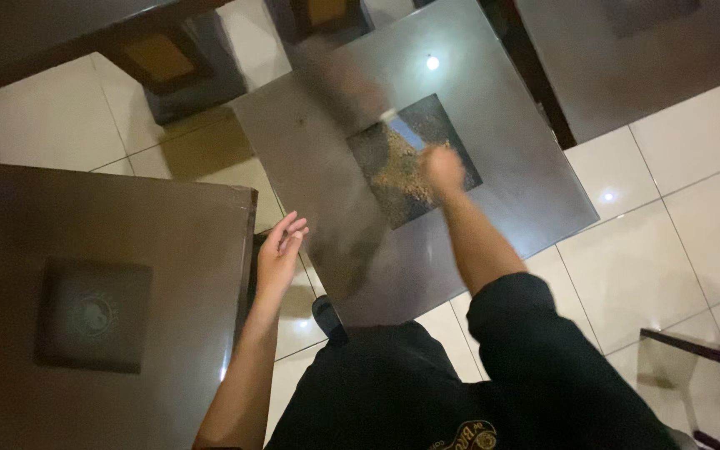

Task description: The person dusts several table surfaces with a feather duster, repositions a table by hand, and continues dusting other tables.

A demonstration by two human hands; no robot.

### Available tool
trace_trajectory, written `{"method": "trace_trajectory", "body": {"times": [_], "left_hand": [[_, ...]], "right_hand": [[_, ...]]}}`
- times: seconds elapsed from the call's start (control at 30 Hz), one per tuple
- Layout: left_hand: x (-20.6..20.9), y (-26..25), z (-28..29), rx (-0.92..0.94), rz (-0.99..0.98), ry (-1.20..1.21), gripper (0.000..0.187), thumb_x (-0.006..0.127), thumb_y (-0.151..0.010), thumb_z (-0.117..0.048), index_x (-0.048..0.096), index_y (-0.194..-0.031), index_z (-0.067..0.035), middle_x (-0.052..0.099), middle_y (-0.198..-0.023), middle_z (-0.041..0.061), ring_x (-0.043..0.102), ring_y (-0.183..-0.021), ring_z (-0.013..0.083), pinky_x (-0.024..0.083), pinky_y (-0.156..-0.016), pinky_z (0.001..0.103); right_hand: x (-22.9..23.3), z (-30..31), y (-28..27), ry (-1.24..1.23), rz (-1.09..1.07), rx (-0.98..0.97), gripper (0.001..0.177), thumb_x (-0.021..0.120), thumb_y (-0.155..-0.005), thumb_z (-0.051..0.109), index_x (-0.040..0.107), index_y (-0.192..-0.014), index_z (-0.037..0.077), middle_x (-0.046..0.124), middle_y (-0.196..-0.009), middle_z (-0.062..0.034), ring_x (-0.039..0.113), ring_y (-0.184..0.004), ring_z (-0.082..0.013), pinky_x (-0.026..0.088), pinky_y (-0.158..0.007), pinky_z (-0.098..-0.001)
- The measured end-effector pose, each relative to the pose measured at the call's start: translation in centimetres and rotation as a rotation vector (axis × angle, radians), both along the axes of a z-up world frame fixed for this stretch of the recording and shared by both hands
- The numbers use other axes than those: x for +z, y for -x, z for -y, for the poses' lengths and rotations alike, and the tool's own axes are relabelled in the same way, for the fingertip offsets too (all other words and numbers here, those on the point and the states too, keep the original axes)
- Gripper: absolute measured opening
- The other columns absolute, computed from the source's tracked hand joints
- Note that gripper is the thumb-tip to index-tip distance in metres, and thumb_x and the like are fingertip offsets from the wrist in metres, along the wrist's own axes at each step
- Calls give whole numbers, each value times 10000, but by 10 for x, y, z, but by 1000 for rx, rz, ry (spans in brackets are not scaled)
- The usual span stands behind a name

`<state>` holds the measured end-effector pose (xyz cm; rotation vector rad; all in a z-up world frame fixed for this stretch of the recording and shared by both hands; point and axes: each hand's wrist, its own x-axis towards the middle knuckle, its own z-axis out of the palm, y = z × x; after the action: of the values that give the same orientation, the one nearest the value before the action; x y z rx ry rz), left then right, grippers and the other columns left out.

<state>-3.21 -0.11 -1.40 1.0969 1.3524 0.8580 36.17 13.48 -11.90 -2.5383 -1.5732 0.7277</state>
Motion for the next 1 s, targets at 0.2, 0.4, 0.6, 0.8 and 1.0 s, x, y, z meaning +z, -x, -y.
{"method": "trace_trajectory", "body": {"times": [0.2, 0.4, 0.6, 0.8, 1.0], "left_hand": [[-5, 16, 5, 71, 142, -64, 471, 557, -1041, -149, 487, -1475, 21, 640, -1388, 184, 637, -1259, 244, 461, -1097, 352], [7, 8, -12, 93, 20, -21, 493, 545, -1024, -158, 467, -1485, 1, 628, -1385, 160, 607, -1271, 213, 472, -1085, 349], [25, -9, -22, 133, 100, -56, 490, 545, -1030, -129, 463, -1493, 7, 617, -1411, 169, 616, -1289, 234, 483, -1090, 359], [28, -5, -35, 203, -106, 58, 492, 528, -1015, -133, 476, -1497, -44, 622, -1402, 130, 599, -1275, 200, 461, -1054, 342], [13, 3, -49, 233, 184, -110, 494, 540, -1017, -121, 470, -1487, 13, 625, -1399, 180, 623, -1260, 247, 458, -1097, 375]], "right_hand": [[67, -87, -72, -210, 168, -133, 223, 693, -844, 174, 742, -1043, 84, 723, -1060, -197, 697, -1002, -402, 564, -826, -501], [112, -198, 0, -69, 356, 376, 163, 694, -840, 114, 770, -981, 82, 729, -1062, -178, 700, -999, -382, 567, -826, -477], [144, -240, 127, -195, 370, 716, 178, 656, -912, 182, 783, -1031, 141, 750, -1049, -159, 710, -1006, -366, 569, -836, -485], [157, -288, 31, -59, 611, 511, 285, 576, -1051, 255, 767, -1118, 55, 769, -1031, -186, 758, -924, -326, 583, -742, -482], [159, -284, -35, -238, 584, 330, 234, 633, -1005, 266, 770, -1195, 287, 771, -1076, -108, 746, -941, -282, 581, -729, -421]]}}
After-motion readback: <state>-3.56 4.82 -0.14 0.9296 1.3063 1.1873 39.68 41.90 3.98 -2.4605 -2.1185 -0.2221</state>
